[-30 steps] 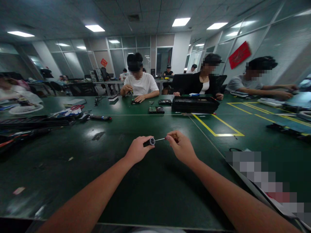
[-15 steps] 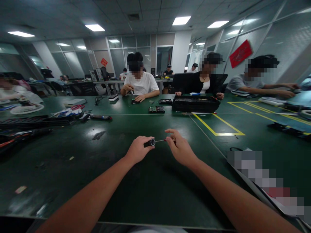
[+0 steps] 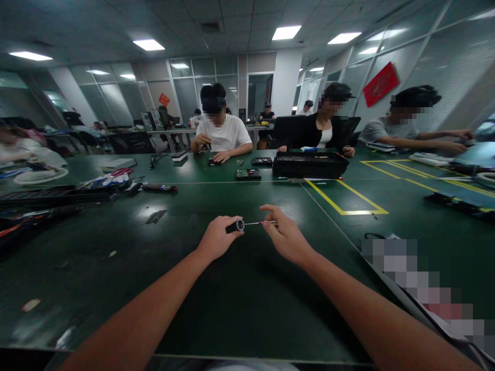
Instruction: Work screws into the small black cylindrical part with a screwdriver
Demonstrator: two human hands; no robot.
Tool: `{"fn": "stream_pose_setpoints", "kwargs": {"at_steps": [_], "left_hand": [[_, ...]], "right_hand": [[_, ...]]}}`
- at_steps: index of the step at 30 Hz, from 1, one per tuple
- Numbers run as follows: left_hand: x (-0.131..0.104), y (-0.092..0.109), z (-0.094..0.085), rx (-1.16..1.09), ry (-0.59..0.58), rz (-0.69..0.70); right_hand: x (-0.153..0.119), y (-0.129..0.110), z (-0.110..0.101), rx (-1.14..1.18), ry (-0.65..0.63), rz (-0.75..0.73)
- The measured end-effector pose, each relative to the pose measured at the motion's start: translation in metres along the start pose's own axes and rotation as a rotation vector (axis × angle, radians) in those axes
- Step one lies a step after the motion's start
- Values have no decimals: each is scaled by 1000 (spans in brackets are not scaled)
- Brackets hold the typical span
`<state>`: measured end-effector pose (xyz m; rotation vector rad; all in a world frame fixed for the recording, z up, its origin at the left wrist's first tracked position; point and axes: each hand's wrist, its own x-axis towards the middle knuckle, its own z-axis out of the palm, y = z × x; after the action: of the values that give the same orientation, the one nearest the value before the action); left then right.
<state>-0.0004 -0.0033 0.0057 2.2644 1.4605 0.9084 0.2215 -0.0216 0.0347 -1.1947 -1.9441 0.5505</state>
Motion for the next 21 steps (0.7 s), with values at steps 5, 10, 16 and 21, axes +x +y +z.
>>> {"fn": "stream_pose_setpoints", "kwargs": {"at_steps": [5,10,16,21], "left_hand": [[0,-1,2,-9,-22,10],[0,0,2,-9,-23,-10],[3,8,-1,-3,27,78],[5,5,2,53,-61,25]], "right_hand": [[1,4,2,-39,58,86],[1,4,7,175,98,86],[13,24,13,692,233,348],[15,36,14,636,349,412]]}}
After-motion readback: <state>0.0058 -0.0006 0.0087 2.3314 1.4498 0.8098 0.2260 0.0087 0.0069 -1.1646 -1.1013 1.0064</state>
